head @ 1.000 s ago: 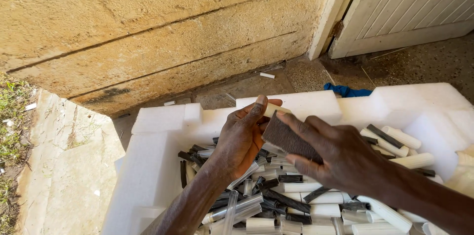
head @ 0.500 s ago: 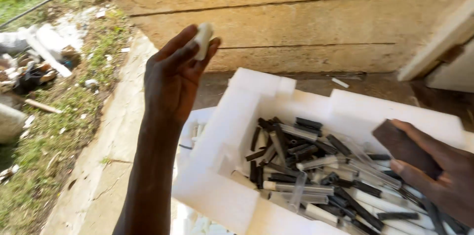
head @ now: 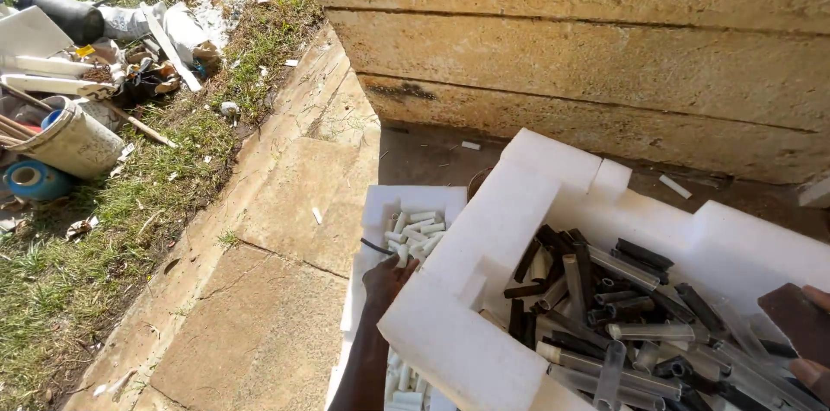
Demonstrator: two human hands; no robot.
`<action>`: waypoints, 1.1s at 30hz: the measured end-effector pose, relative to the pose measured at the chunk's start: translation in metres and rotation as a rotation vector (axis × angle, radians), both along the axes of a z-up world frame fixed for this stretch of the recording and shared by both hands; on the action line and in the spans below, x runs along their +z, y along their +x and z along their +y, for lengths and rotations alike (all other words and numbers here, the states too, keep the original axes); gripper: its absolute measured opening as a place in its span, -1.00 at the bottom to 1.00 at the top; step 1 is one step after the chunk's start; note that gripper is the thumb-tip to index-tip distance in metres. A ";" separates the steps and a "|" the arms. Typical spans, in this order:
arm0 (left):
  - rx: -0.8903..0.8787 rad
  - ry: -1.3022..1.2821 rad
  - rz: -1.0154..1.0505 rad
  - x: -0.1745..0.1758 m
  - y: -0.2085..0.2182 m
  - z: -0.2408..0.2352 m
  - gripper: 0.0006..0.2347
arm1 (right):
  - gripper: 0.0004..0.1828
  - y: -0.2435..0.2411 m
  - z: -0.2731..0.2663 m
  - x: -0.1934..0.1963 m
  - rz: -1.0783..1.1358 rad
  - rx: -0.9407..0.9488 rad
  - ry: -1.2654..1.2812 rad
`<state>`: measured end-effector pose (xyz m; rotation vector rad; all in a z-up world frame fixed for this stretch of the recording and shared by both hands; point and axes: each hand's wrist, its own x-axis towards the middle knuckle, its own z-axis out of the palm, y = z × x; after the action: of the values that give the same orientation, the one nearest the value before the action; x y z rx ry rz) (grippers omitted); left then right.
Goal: Sanding the surfaces of small white cylindrical tubes using a handheld sanding block.
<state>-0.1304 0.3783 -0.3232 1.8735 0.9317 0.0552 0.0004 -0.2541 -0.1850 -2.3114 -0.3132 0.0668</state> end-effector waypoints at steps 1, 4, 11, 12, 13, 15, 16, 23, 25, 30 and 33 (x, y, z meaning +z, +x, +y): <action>-0.053 0.121 0.073 -0.005 0.010 0.007 -0.65 | 0.04 -0.001 0.006 0.007 0.026 -0.016 -0.018; -0.089 0.178 0.127 0.028 0.032 0.019 -0.46 | 0.01 -0.022 0.015 0.038 0.093 -0.086 -0.063; 0.244 -0.449 -0.456 0.314 0.076 -0.076 -0.75 | -0.16 -0.059 0.050 0.185 0.127 -0.220 -0.105; 0.200 -0.467 -0.443 0.335 0.082 -0.098 -0.75 | -0.16 -0.056 0.046 0.195 0.131 -0.268 -0.109; 0.025 -0.411 -0.503 0.357 0.085 -0.121 -0.77 | -0.15 -0.053 0.041 0.205 0.149 -0.264 -0.113; -0.200 -0.372 -0.555 0.394 0.090 -0.185 -0.79 | -0.13 -0.046 0.027 0.216 0.172 -0.312 -0.110; -0.364 -0.291 -0.431 0.411 0.088 -0.227 -0.74 | -0.17 -0.045 0.016 0.220 0.063 -0.245 -0.061; -1.840 0.123 -0.368 0.353 0.057 -0.457 -0.60 | -0.25 -0.045 -0.024 0.250 -0.231 -0.159 0.091; -1.956 0.122 -0.417 0.349 0.050 -0.509 -0.58 | -0.21 -0.048 -0.033 0.250 -0.214 -0.182 0.115; -2.253 0.286 -0.521 0.315 0.033 -0.589 -0.29 | -0.19 -0.045 -0.054 0.243 -0.224 -0.185 0.147; -2.359 0.537 -0.560 0.319 0.026 -0.585 -0.51 | -0.21 -0.043 -0.065 0.233 -0.297 -0.178 0.127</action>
<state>-0.1045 -0.2065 -0.0046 2.0457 -2.0141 -0.5848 -0.0422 -0.3191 0.0483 -2.2108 -0.2511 -0.3776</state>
